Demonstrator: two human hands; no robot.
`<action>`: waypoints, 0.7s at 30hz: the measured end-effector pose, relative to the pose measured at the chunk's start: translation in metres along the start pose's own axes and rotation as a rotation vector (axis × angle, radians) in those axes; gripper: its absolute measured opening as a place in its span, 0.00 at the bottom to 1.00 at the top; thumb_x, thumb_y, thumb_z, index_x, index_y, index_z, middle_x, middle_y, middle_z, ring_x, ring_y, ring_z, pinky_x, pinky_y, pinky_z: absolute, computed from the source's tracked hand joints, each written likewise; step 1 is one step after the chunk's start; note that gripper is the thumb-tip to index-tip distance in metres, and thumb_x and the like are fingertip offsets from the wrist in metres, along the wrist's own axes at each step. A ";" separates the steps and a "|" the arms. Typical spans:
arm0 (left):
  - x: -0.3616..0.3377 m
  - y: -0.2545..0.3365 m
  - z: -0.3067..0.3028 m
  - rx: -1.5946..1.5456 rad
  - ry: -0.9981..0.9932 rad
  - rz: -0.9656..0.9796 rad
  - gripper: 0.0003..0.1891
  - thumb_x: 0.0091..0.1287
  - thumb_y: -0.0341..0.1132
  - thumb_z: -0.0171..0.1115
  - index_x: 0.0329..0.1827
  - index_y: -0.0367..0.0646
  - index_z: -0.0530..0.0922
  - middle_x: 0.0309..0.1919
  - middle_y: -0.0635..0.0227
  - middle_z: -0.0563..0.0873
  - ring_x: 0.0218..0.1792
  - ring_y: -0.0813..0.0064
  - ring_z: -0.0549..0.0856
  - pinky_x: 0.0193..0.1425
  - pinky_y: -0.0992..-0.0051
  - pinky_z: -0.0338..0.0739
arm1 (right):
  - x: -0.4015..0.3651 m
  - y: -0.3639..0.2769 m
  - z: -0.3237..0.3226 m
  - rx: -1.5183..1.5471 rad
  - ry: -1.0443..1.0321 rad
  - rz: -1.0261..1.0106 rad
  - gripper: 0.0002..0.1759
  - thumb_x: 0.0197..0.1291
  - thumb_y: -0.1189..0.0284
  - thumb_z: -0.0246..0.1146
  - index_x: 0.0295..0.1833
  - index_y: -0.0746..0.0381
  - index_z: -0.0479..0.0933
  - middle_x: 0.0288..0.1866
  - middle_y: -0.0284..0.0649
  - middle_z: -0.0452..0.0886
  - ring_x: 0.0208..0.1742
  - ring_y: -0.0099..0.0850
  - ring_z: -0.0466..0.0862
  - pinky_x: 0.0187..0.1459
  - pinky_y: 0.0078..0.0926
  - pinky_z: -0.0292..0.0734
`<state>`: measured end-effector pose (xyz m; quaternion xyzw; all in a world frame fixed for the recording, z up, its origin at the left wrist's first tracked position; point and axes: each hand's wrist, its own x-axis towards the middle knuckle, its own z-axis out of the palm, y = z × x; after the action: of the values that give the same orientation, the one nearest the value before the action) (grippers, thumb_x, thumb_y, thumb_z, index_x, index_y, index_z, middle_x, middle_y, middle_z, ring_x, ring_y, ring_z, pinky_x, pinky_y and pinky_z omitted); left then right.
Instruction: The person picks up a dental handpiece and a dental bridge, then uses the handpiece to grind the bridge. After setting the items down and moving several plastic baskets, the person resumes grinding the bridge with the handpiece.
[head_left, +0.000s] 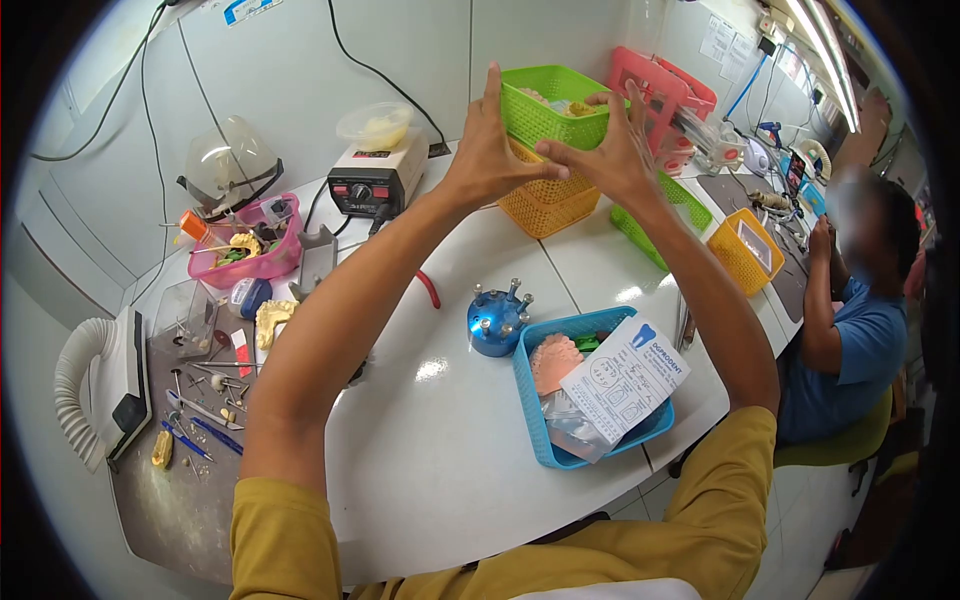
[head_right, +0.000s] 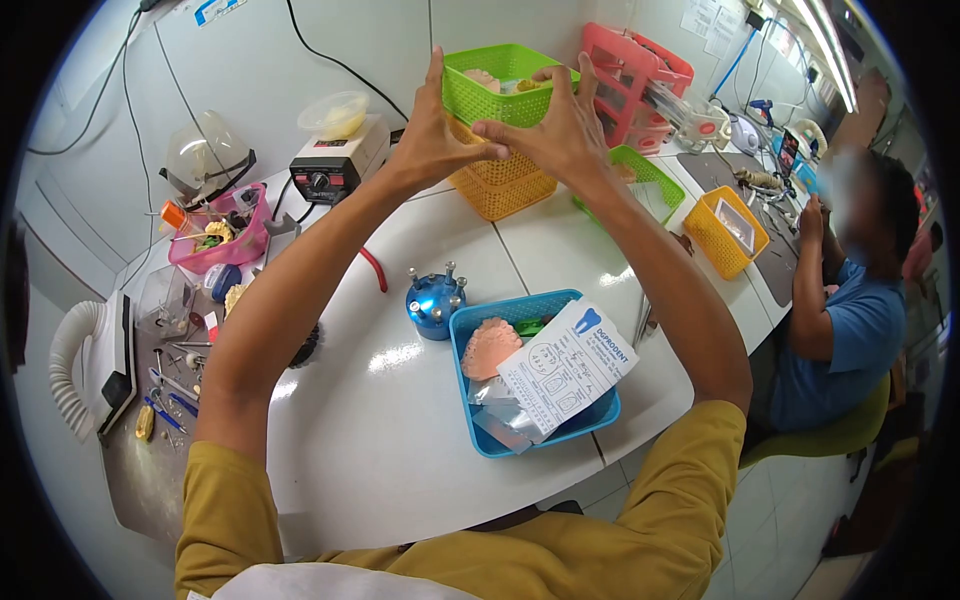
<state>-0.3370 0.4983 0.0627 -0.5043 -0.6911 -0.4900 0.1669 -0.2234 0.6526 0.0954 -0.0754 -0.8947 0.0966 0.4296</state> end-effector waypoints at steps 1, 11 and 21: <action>0.000 -0.007 0.001 0.041 0.008 0.026 0.80 0.33 0.60 0.84 0.76 0.31 0.30 0.64 0.39 0.66 0.67 0.46 0.65 0.73 0.57 0.61 | 0.002 0.000 0.002 0.006 -0.003 0.029 0.57 0.36 0.33 0.73 0.61 0.65 0.67 0.71 0.58 0.56 0.69 0.55 0.68 0.64 0.46 0.69; 0.001 -0.020 -0.023 0.288 -0.132 0.076 0.61 0.37 0.63 0.79 0.71 0.34 0.63 0.70 0.47 0.65 0.71 0.50 0.65 0.75 0.57 0.61 | 0.051 0.022 -0.023 0.281 0.029 0.070 0.60 0.38 0.33 0.72 0.61 0.75 0.65 0.60 0.57 0.65 0.62 0.49 0.71 0.61 0.42 0.70; -0.004 -0.006 -0.018 0.472 -0.219 0.303 0.42 0.45 0.64 0.73 0.56 0.42 0.78 0.55 0.59 0.82 0.65 0.53 0.72 0.67 0.55 0.68 | 0.029 0.027 -0.011 0.180 -0.090 0.083 0.60 0.39 0.33 0.72 0.61 0.75 0.66 0.59 0.55 0.66 0.64 0.45 0.72 0.60 0.39 0.72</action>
<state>-0.3450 0.4814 0.0651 -0.5988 -0.7168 -0.2280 0.2751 -0.2313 0.6861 0.1177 -0.0691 -0.8968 0.1978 0.3896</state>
